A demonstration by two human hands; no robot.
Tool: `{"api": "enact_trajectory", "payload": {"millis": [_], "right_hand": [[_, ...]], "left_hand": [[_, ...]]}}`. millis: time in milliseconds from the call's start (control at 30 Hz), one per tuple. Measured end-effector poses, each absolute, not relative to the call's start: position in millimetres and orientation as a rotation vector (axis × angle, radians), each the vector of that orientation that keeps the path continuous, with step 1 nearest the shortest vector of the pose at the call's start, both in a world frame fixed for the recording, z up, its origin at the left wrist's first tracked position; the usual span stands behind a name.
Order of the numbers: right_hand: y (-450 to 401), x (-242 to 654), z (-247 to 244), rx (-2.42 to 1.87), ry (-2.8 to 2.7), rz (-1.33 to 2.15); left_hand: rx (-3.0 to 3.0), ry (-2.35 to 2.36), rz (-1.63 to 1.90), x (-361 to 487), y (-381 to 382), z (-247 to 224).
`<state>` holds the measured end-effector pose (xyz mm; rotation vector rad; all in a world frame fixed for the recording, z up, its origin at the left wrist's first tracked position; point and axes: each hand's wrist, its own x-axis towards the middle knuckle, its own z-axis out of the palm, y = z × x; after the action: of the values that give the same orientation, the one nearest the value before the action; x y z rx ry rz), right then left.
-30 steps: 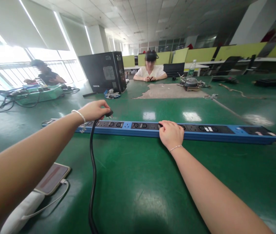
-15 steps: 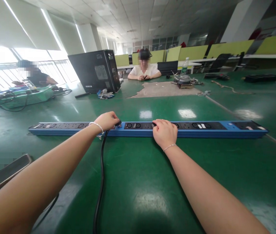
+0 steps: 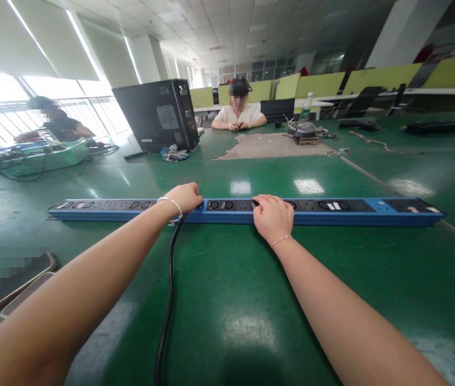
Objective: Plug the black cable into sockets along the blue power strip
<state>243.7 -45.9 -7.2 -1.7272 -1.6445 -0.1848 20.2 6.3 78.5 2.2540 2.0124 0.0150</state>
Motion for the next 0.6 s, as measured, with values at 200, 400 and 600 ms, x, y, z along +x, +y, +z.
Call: {"api": "enact_trajectory", "payload": {"millis": [200,400,600], "right_hand": [[-46,244,-8,-1.731,-1.642,-0.190],[-46,244,-7,-1.733,-1.647,-0.186],[-46,245,-7,-1.732,-1.666,-0.201]], "left_hand": [[2.326,2.065,0.006,23,7,70],[2.291,2.146,0.149,25,-12,60],[2.309,2.092,0.123,23,-3,62]]}}
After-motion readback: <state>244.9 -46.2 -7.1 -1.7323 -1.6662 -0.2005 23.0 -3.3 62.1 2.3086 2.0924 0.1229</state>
